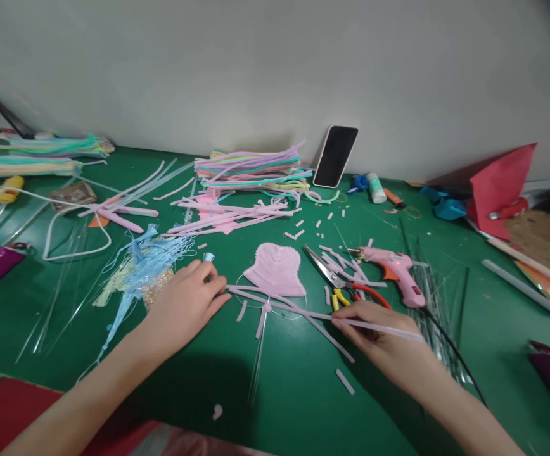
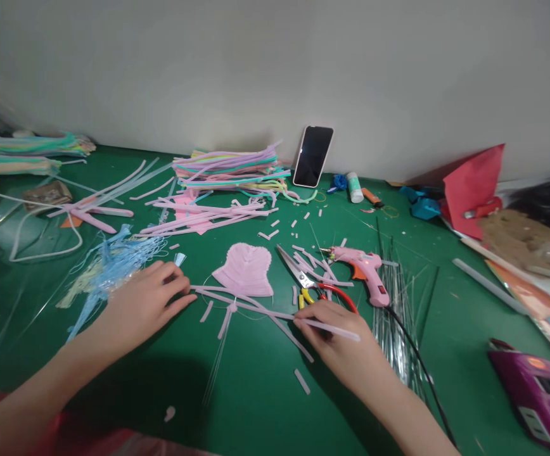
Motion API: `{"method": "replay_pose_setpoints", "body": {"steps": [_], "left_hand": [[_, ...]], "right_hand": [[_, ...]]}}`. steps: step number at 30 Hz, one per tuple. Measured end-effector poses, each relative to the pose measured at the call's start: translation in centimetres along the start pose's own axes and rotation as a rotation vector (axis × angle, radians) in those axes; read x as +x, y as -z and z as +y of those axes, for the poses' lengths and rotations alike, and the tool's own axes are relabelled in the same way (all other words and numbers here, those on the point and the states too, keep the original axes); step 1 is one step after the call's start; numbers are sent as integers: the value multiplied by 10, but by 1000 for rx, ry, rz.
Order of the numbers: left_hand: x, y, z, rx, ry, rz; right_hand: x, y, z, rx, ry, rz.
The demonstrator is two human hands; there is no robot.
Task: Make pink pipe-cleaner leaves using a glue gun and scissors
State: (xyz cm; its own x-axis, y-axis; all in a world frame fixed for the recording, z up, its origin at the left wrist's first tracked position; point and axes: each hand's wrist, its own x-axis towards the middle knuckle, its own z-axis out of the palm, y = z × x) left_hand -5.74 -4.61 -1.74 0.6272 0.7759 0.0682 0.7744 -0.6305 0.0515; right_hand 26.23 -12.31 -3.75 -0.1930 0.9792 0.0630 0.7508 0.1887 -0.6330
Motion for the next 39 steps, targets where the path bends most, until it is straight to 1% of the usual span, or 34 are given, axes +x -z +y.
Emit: {"method": "replay_pose_setpoints", "body": {"steps": [2,5,8,10,13,15,16,18,20,23,27,29,30,31,32,34,35,37,38,39], "left_hand": [[-3,-5,3,-84,101,32],[-3,-9,7,-254,183,36],[-1,-5,10,-419,256,7],[0,0,12,-539,300,10],[3,4,16,-729,275,74],[7,3,18,-843,249,104],[9,1,18,-898,250,93],[12,-5,19,-987,283,33],[13,-12,19,-1015,307,-14],[13,-19,19,-1092,353,-20],[14,-19,20,-1477,492,-30],[16,-18,20,-1618,516,-59],[17,-18,19,-1644,505,-74],[18,-18,18,-1627,484,-85],[18,-18,16,-1560,456,-85],[20,-19,12,-1288,363,-32],[21,-19,9,-1107,283,16],[24,-19,2,-749,59,112],[25,-20,-2,-606,-63,137],[28,-20,-7,-489,-173,136]], "right_hand": [[1,-1,0,-1,9,1],[2,-2,0,-9,30,0],[4,-1,-1,-13,71,7],[5,-1,-3,-14,98,10],[9,-1,-7,-11,115,4],[12,-2,-10,2,110,0],[14,-3,-11,6,105,-3],[17,-5,-13,7,93,-14],[18,-6,-14,15,85,-27],[18,-10,-16,52,74,-27],[19,-16,-19,70,50,-5],[21,-19,-21,57,45,11],[22,-20,-22,44,48,18],[24,-21,-23,32,54,20],[26,-21,-24,26,62,19],[30,-22,-26,26,83,5],[32,-22,-26,30,95,-4],[34,-22,-27,25,116,-16],[35,-22,-27,17,125,-17],[35,-22,-27,7,132,-15]]}}
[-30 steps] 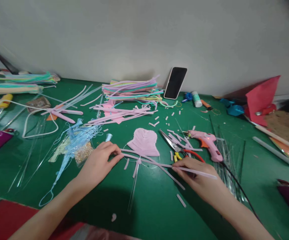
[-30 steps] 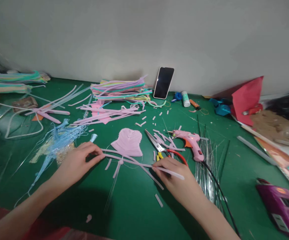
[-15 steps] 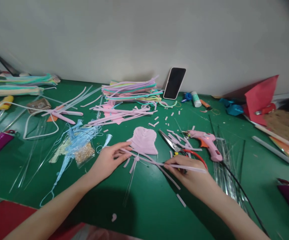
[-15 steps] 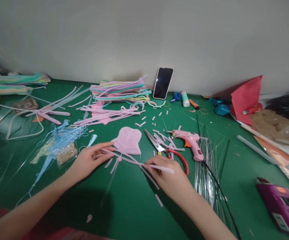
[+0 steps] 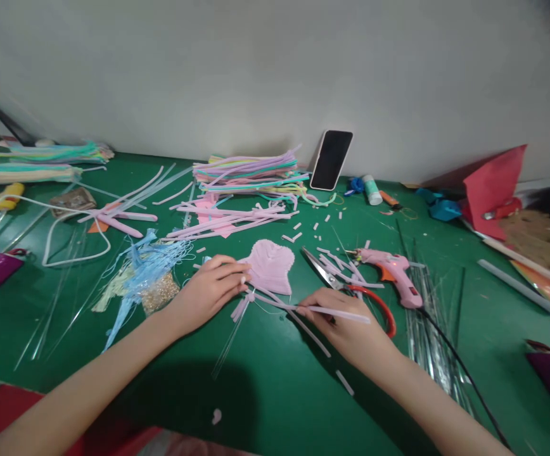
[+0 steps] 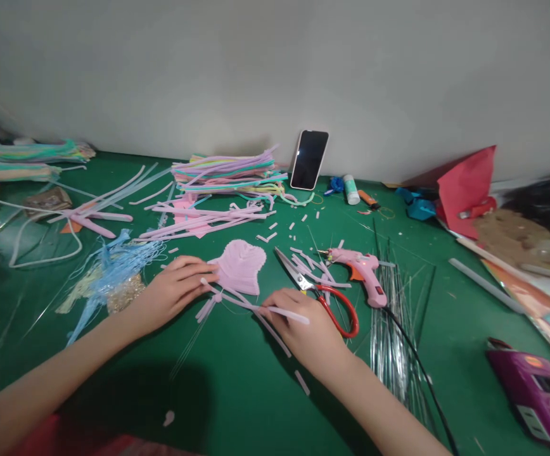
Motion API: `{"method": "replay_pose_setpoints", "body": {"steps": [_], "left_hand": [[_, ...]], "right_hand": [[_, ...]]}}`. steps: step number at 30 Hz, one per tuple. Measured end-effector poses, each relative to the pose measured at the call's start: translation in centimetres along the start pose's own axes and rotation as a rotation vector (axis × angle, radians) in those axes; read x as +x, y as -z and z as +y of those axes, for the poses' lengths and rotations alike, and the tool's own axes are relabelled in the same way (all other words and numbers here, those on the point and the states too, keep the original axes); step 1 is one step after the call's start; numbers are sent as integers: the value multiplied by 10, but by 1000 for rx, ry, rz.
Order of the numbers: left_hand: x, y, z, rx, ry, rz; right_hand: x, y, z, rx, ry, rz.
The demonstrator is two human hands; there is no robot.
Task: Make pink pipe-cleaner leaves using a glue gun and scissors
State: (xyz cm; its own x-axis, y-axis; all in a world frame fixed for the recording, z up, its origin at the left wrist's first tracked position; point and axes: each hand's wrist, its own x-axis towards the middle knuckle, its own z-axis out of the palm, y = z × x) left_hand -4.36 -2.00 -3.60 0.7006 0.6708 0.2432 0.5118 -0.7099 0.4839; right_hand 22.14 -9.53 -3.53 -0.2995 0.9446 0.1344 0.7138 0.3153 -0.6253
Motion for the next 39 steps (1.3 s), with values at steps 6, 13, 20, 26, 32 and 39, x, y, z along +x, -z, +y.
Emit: {"method": "replay_pose_setpoints", "body": {"steps": [6,13,20,26,32,39], "left_hand": [[8,-1,-18,324,-185,-254],[0,-26,4,427,-336,-155],[-3,-16,2,169,-249,-155],[5,-11,7,27,-198,-82],[20,-11,25,203,-154,-173],[30,-12,35,175,-63,-188]], "right_hand": [[-8,0,5,-36,56,23],[-25,0,14,-10,32,81],[-12,-6,7,-43,57,71],[3,-11,-6,-6,107,93],[17,-27,-12,-72,145,150],[15,-41,-6,-105,61,117]]}}
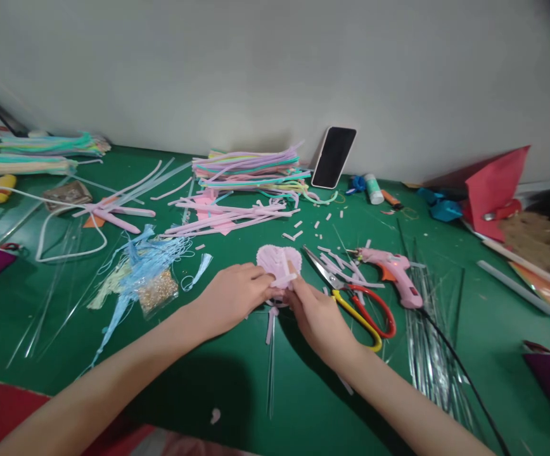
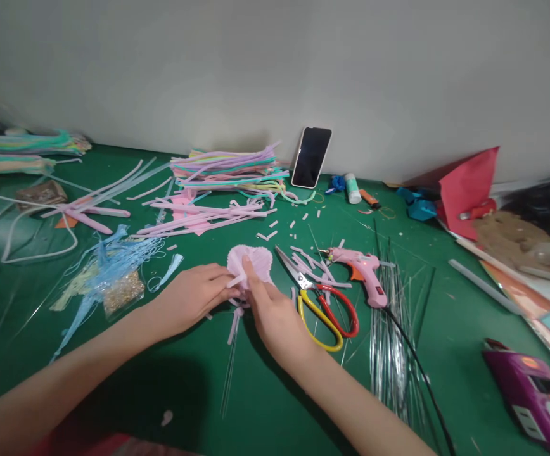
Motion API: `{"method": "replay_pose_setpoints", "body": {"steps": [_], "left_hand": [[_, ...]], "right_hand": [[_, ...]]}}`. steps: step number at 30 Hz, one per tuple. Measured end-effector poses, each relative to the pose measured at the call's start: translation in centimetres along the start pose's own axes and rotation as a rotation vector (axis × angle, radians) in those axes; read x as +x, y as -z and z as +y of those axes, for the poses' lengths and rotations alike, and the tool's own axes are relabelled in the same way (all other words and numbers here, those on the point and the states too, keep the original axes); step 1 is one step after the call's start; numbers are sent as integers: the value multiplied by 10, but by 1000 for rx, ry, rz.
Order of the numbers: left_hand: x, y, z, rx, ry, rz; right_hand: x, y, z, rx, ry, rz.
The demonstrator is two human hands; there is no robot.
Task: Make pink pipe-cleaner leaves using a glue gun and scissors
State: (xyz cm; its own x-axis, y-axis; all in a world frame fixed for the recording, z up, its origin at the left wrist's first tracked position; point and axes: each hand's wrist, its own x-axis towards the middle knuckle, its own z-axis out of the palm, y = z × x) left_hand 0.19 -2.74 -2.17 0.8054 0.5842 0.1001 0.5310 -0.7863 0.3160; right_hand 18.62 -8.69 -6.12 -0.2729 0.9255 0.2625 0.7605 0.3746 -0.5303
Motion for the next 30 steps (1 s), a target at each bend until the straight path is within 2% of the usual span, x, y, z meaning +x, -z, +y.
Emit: {"method": "replay_pose_setpoints", "body": {"steps": [3,7,12,18,21,26,30], "left_hand": [[5,1,4,-27,46,9],[10,3,8,-78,39,-19],[10,-1,9,-361,68,35],[10,-4,10,-515,149,77],[10,-4,9,-484,178,86],[11,-3,6,-369,38,86],[12,-1,5,-301,10,123]], "right_hand": [[-1,0,-2,4,4,-37],[1,5,-6,-5,34,-58],[1,8,-4,-55,47,-57],[1,13,-5,-155,61,-62],[5,20,-7,38,53,-23],[19,33,-12,599,-276,32],[30,37,-14,739,-323,76]]}}
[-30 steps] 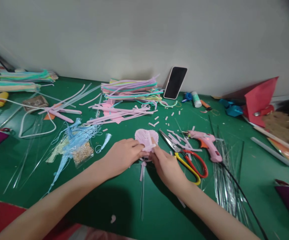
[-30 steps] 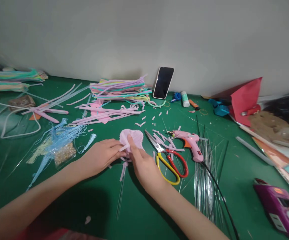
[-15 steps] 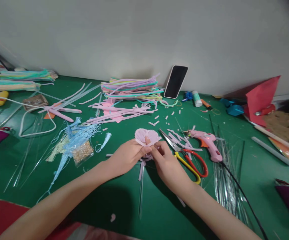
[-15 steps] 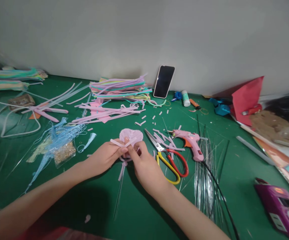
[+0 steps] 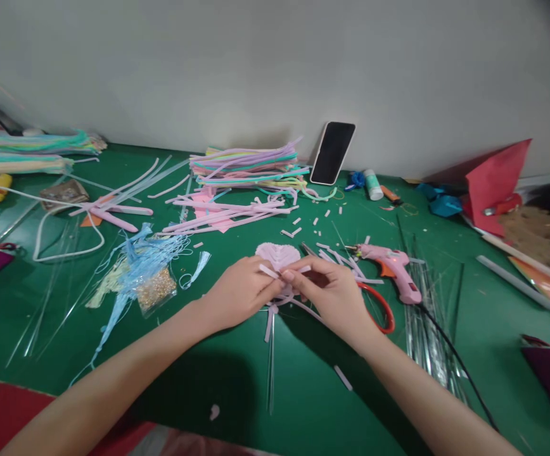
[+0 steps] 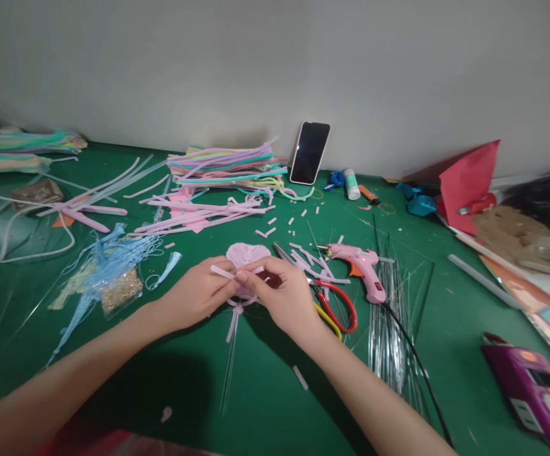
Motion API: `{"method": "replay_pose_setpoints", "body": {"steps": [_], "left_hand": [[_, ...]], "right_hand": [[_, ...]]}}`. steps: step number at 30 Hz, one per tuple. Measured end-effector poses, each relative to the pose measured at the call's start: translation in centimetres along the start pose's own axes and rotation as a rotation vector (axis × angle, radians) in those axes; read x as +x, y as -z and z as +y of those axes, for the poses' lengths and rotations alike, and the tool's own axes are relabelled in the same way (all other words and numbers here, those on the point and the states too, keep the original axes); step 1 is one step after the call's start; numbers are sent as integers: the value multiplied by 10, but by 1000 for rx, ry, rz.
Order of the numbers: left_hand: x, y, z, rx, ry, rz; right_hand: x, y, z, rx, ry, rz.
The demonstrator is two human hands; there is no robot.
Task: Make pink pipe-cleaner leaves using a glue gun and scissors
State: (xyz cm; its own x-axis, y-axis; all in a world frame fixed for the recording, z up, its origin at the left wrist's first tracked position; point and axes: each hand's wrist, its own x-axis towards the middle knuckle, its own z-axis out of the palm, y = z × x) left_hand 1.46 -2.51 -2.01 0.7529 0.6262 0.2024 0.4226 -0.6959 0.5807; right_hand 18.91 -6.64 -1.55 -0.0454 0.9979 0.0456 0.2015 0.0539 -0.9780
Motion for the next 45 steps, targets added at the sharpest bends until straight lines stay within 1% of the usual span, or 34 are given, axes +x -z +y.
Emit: {"method": "replay_pose_setpoints", "body": {"steps": [3,7,9,12,14,16,17,18,19,20,22,24,26,28,30,32,35,38,40,43,45], "left_hand": [[-2,4,-1,-155,34,50],[-8,8,-4,-409,167,102],[-9,8,-4,-500,222,114],[-7,6,-1,-598,256,111],[-3,5,2,-655,265,139],[2,7,2,-688,316,185],[6,10,0,-691,353,191],[10,12,-2,-678,384,173],[15,15,-5,-658,405,123],[22,18,-8,-631,395,51],[37,21,-13,-527,279,-145],[53,21,-15,-422,140,-307],[67,15,-14,-346,43,-442],[76,8,-12,-290,-17,-581],[79,3,-10,-292,-51,-674],[79,1,-9,-315,-60,-702],[71,6,-8,-355,-35,-671],[55,12,-10,-469,38,-559],[40,13,-11,-529,87,-443],[16,10,-8,-537,186,-245],[3,6,-4,-514,172,-182]], "right_hand": [[3,2,1,62,-18,14],[2,10,9,36,-34,14],[1,12,12,17,-30,-28],[1,12,15,6,-22,-108],[2,9,15,19,-35,-136],[4,7,15,36,-48,-148],[4,6,15,37,-46,-150],[4,6,14,30,-39,-152],[3,5,14,20,-30,-158],[2,5,13,5,-21,-164],[0,4,10,-28,-3,-177],[-3,3,7,-70,25,-205],[-5,4,2,-137,80,-236],[-8,6,-3,-227,169,-259],[-11,10,-6,-329,276,-278],[-13,13,-8,-419,361,-302],[-18,18,-6,-545,484,-284],[-24,24,0,-712,592,-245],[-26,29,4,-802,580,-249],[-26,34,11,-836,479,-246],[-23,35,14,-828,424,-253]]}}
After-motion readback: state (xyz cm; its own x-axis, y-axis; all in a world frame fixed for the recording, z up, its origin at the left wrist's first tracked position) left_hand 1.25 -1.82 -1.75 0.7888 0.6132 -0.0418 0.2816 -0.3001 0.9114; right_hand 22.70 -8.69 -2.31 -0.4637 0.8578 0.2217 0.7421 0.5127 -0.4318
